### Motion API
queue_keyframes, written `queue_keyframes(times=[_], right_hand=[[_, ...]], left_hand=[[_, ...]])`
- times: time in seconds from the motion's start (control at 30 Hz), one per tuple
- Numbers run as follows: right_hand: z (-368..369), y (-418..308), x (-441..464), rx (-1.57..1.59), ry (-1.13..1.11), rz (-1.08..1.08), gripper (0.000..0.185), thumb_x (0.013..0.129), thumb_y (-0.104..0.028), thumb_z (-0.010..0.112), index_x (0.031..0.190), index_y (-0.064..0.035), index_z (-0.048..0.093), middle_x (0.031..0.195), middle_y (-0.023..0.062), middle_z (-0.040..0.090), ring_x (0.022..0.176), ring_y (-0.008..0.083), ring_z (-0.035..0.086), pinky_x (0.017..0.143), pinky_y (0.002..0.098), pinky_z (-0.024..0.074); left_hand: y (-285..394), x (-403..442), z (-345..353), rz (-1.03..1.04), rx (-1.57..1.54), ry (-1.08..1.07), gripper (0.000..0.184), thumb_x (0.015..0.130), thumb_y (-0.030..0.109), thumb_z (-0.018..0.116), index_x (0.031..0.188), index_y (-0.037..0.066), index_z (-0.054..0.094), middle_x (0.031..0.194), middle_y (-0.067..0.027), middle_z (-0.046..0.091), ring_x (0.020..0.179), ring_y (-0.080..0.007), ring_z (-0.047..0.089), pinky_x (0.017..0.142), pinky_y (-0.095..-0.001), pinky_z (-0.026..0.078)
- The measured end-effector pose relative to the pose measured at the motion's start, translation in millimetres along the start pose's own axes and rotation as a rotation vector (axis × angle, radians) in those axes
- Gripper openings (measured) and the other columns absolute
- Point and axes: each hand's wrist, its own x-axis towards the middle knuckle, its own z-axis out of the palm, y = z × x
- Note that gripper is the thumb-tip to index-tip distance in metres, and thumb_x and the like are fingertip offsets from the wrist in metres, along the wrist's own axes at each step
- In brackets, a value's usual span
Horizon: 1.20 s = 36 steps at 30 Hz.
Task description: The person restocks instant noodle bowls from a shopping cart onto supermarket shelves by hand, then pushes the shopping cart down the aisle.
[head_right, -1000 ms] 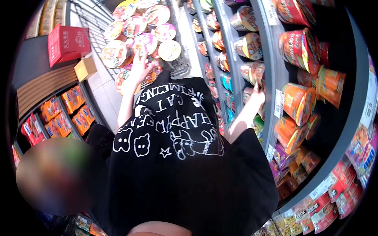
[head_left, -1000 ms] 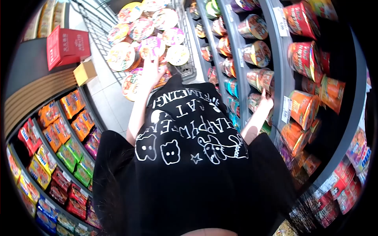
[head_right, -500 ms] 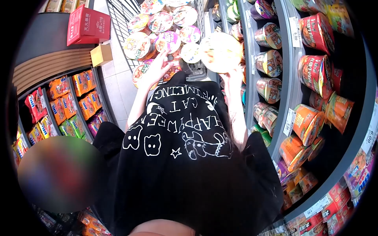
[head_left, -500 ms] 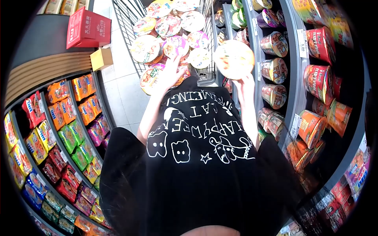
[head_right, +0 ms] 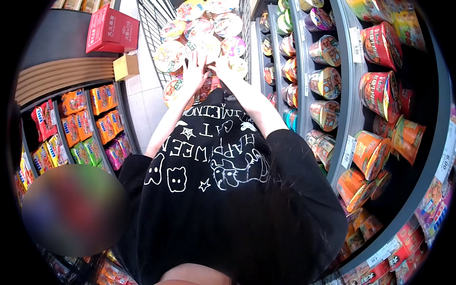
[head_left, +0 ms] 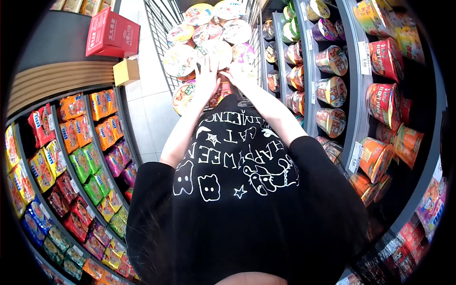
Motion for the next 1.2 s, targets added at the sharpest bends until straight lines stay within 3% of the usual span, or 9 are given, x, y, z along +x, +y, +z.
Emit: queue_keyframes(times=[0.2,0.3,0.43,0.5,0.57,0.6,0.7,0.77,1.2], right_hand=[[-51,6,10,0.144,-0.078,0.140,0.022,0.082,-0.011,0.043,0.101,0.0009,0.041,0.106,0.0147,0.046,0.097,0.0276,0.048,0.088,0.0386,0.0380],[-85,-31,-34,0.250,-0.137,0.121,0.034,0.081,-0.011,0.044,0.109,0.0058,0.036,0.103,0.0184,0.047,0.096,0.0288,0.048,0.084,0.0388,0.0413],[-181,-49,-86,0.378,-0.053,-0.161,0.032,0.080,-0.003,0.042,0.110,0.0070,0.035,0.112,0.0224,0.042,0.108,0.0311,0.040,0.093,0.0388,0.0345],[-213,-62,-130,0.879,0.210,-0.164,0.033,0.079,0.002,0.040,0.111,0.0069,0.034,0.114,0.0225,0.040,0.111,0.0309,0.036,0.095,0.0372,0.0322],[-233,-71,-186,1.045,0.210,-0.374,0.037,0.067,0.007,0.040,0.104,0.0088,0.039,0.115,0.0220,0.041,0.111,0.0327,0.037,0.095,0.0397,0.0323],[-242,-74,-207,1.127,0.528,-0.469,0.046,0.060,0.009,0.038,0.107,0.0101,0.037,0.114,0.0246,0.041,0.109,0.0334,0.040,0.095,0.0414,0.0322],[-267,-78,-262,1.339,0.936,-0.682,0.041,0.058,0.000,0.044,0.098,0.0078,0.041,0.107,0.0223,0.047,0.101,0.0361,0.046,0.084,0.0468,0.0418],[-263,-81,-284,1.224,1.030,-0.724,0.037,0.068,-0.021,0.048,0.098,0.0012,0.046,0.105,0.0148,0.048,0.092,0.0278,0.051,0.079,0.0426,0.0445],[-218,-118,-320,1.239,1.226,-0.697,0.038,0.071,-0.031,0.047,0.095,-0.0021,0.048,0.102,0.0117,0.050,0.088,0.0250,0.052,0.078,0.0407,0.0442]], left_hand=[[-1,4,6,-0.008,0.012,0.005,0.071,0.060,0.014,0.061,0.124,0.009,0.031,0.129,-0.0222,0.022,0.122,-0.0324,0.017,0.097,-0.0521,0.009],[1,4,9,-0.009,0.017,0.036,0.071,0.059,0.011,0.059,0.124,0.007,0.030,0.129,-0.0235,0.021,0.122,-0.0335,0.018,0.096,-0.0532,0.011],[3,4,9,-0.042,0.035,-0.053,0.077,0.061,0.012,0.059,0.128,0.006,0.022,0.130,-0.0225,0.018,0.123,-0.0330,0.016,0.095,-0.0533,0.013],[2,4,11,-0.043,0.064,-0.081,0.082,0.062,0.016,0.062,0.129,0.008,0.016,0.131,-0.0217,0.016,0.123,-0.0324,0.014,0.095,-0.0541,0.014],[5,5,9,-0.045,0.060,-0.081,0.084,0.061,0.016,0.064,0.130,0.010,0.015,0.132,-0.0205,0.015,0.123,-0.0324,0.014,0.094,-0.0550,0.016],[5,5,11,-0.054,0.054,-0.078,0.086,0.060,0.015,0.064,0.130,0.012,0.015,0.133,-0.0195,0.013,0.123,-0.0329,0.013,0.093,-0.0556,0.017],[7,5,11,-0.059,0.060,-0.080,0.086,0.061,0.018,0.064,0.131,0.015,0.014,0.134,-0.0186,0.010,0.124,-0.0333,0.011,0.093,-0.0563,0.016],[9,6,11,-0.077,0.068,-0.090,0.085,0.062,0.019,0.064,0.131,0.015,0.014,0.134,-0.0185,0.009,0.124,-0.0330,0.010,0.093,-0.0562,0.016],[6,3,11,-0.049,0.066,-0.045,0.083,0.064,0.017,0.060,0.132,0.020,0.012,0.136,-0.0139,0.009,0.125,-0.0299,0.011,0.093,-0.0545,0.018]])
